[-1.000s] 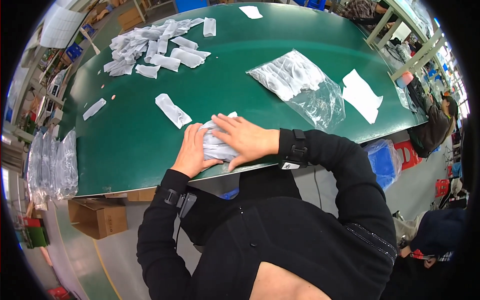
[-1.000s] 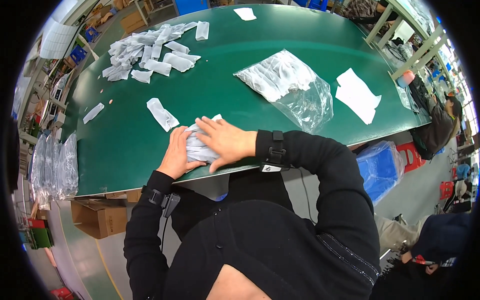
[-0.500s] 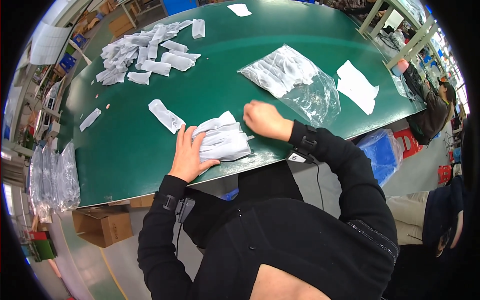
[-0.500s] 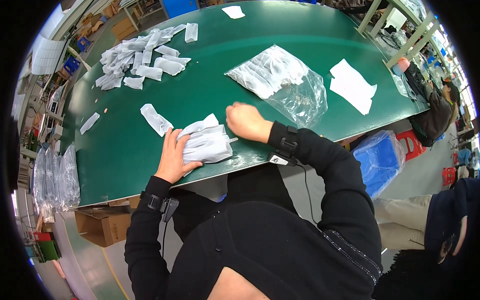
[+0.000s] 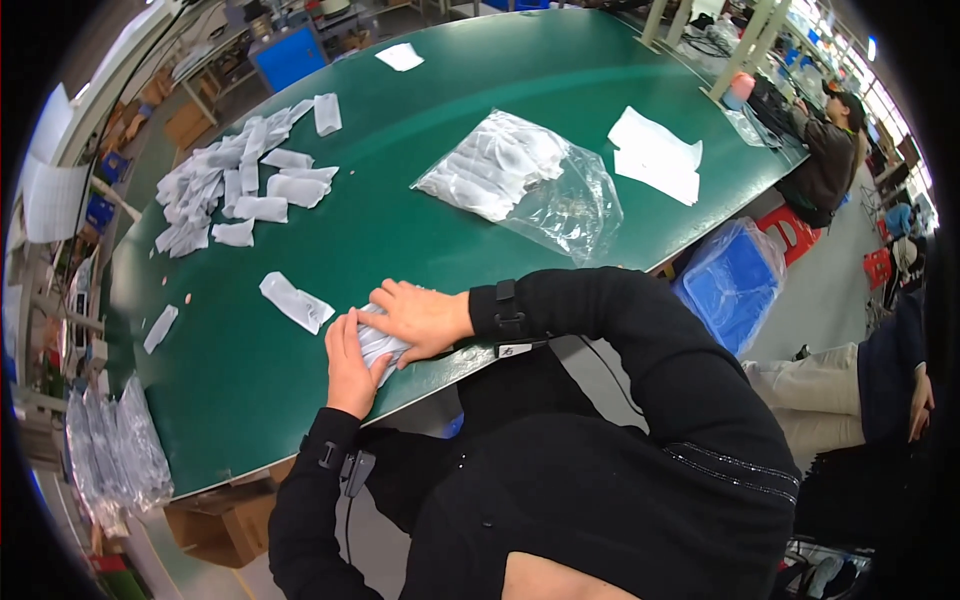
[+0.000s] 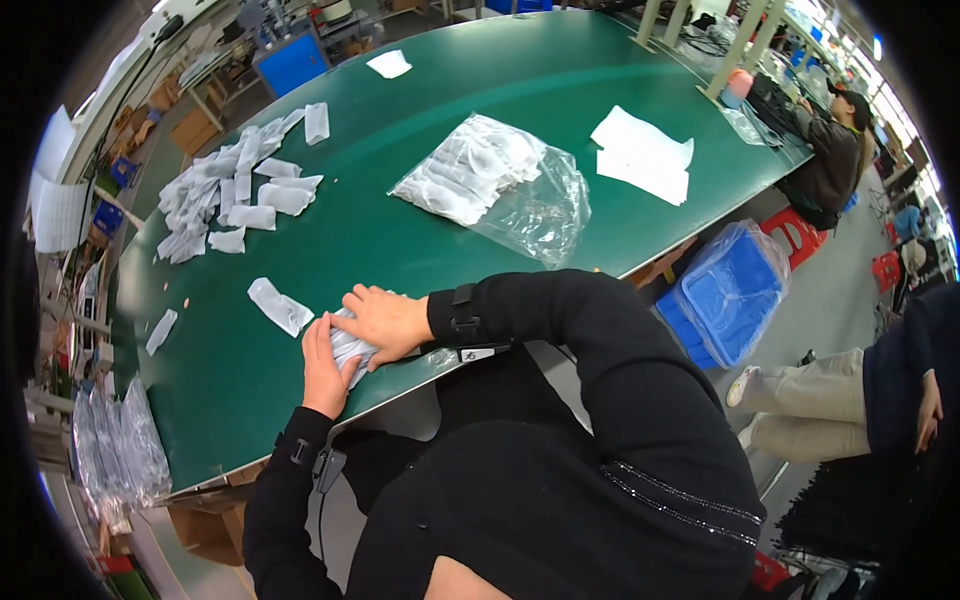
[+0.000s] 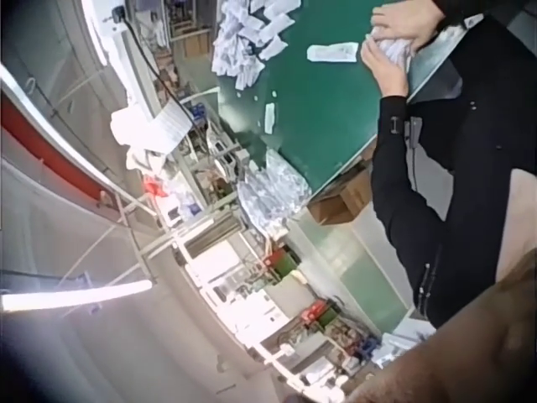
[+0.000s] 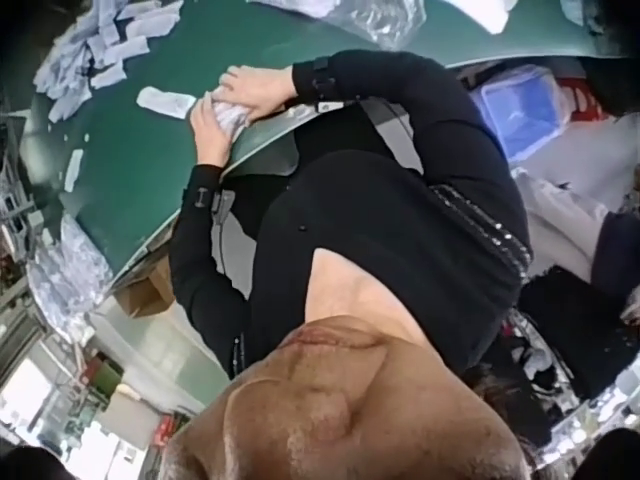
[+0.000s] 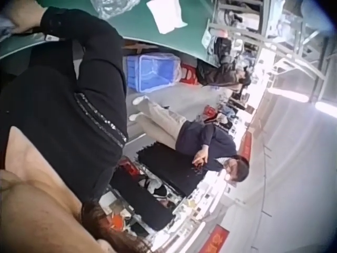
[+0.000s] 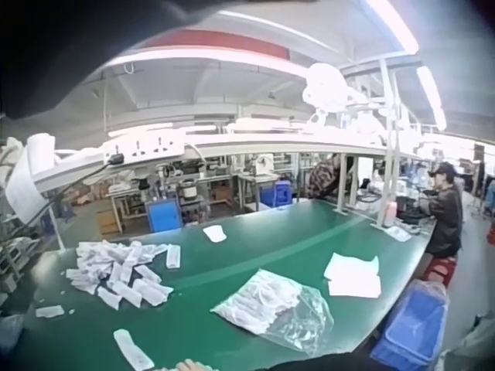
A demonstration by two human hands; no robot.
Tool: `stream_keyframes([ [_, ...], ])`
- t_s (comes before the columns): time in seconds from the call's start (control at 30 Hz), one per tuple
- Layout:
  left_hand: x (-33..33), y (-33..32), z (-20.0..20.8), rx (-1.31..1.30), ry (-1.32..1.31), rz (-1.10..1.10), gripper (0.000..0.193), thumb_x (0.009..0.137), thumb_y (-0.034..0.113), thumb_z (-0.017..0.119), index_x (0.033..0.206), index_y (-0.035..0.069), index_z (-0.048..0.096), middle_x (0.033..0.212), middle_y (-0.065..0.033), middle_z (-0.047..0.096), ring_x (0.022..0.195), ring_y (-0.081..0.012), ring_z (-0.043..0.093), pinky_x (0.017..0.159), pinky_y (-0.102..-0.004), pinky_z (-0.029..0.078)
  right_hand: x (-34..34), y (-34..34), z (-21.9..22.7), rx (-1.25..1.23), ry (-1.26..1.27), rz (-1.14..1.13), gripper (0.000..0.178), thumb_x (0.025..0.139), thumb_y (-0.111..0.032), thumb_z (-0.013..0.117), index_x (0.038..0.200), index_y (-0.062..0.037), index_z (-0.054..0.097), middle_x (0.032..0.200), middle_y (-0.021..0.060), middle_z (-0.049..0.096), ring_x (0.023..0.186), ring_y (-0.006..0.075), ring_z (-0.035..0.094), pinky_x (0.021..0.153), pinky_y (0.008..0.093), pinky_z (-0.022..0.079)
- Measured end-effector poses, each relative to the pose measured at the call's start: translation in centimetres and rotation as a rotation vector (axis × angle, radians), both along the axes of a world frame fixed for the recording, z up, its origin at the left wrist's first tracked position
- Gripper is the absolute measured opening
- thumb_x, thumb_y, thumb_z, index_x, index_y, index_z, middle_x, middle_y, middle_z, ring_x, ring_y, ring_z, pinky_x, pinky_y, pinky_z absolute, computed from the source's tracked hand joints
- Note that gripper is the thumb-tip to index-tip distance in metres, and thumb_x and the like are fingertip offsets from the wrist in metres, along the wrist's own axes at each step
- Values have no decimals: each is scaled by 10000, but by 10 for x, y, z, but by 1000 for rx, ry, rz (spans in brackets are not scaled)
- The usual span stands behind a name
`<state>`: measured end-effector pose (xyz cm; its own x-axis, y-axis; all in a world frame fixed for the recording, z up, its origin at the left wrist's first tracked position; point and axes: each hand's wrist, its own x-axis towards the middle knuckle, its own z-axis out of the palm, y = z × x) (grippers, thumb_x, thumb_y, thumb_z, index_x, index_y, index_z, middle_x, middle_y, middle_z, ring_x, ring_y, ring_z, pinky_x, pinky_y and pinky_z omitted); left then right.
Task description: The person gathers white foam pouches by hand, stacks them together, and slides the bundle into a clear plastic bag. After pressing the air out and folding the top over, they place the bag aside and repeat the process.
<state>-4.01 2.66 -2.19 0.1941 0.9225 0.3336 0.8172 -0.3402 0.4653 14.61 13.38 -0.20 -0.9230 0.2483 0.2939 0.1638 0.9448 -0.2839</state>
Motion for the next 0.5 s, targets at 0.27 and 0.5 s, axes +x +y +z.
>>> stream_keyframes([
  [0.27,18,24,8,29,-133,-71,582,829,166,665,1333,-17,438,1271,-212,461,1197,-386,431,1029,-429,358,30,-18,-8,-257,85,-156,866,664,-332,828,1364,-10,431,1075,231,494,985,381,495,856,436,449],
  [0.5,143,63,86,344,-200,-208,377,855,213,646,1208,93,589,970,-137,502,922,-305,511,830,-394,433,255,-64,106,-991,456,-363,713,759,-243,779,1343,19,465,1249,89,554,1152,176,520,975,320,407],
])
